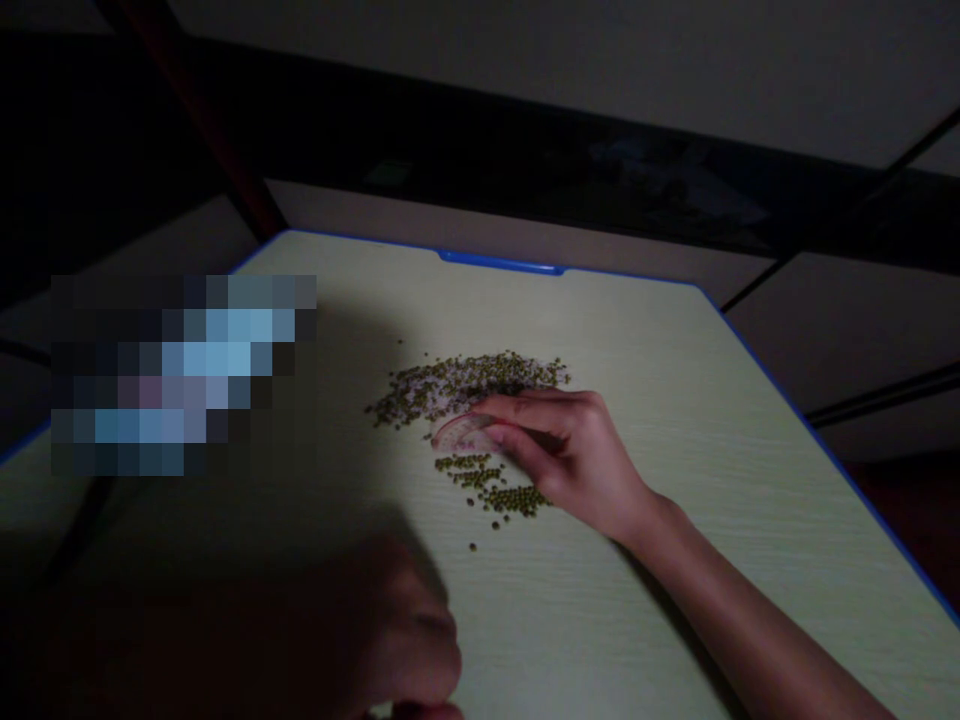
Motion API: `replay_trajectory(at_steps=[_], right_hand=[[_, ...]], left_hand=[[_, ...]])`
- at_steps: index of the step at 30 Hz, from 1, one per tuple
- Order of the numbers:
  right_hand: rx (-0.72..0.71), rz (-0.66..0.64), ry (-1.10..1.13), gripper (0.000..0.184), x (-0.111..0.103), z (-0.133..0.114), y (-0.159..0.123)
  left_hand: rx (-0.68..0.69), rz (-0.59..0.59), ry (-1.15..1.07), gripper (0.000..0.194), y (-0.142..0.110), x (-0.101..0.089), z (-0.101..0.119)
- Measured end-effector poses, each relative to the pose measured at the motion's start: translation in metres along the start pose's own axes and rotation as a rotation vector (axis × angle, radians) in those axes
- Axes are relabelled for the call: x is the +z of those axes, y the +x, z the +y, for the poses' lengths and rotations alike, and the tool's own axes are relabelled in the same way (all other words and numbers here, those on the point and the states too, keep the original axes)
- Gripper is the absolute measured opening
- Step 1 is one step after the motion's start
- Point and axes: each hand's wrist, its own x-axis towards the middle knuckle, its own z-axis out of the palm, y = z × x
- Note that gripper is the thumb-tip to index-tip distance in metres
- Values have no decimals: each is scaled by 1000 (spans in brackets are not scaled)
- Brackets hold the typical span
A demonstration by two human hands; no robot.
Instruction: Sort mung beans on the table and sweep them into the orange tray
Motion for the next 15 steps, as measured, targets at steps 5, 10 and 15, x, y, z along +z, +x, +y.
replay_trajectory(at_steps=[5,10,15], right_hand=[[16,52,-23,19,0,2,0],[25,95,-53,19,1,3,1],[48,104,-52,20,3,0,2]], left_hand=[[-1,-1,1,37,0,1,0],[0,-2,-4,34,-1,1,-2],[7,3,-18,34,-2,1,-2]])
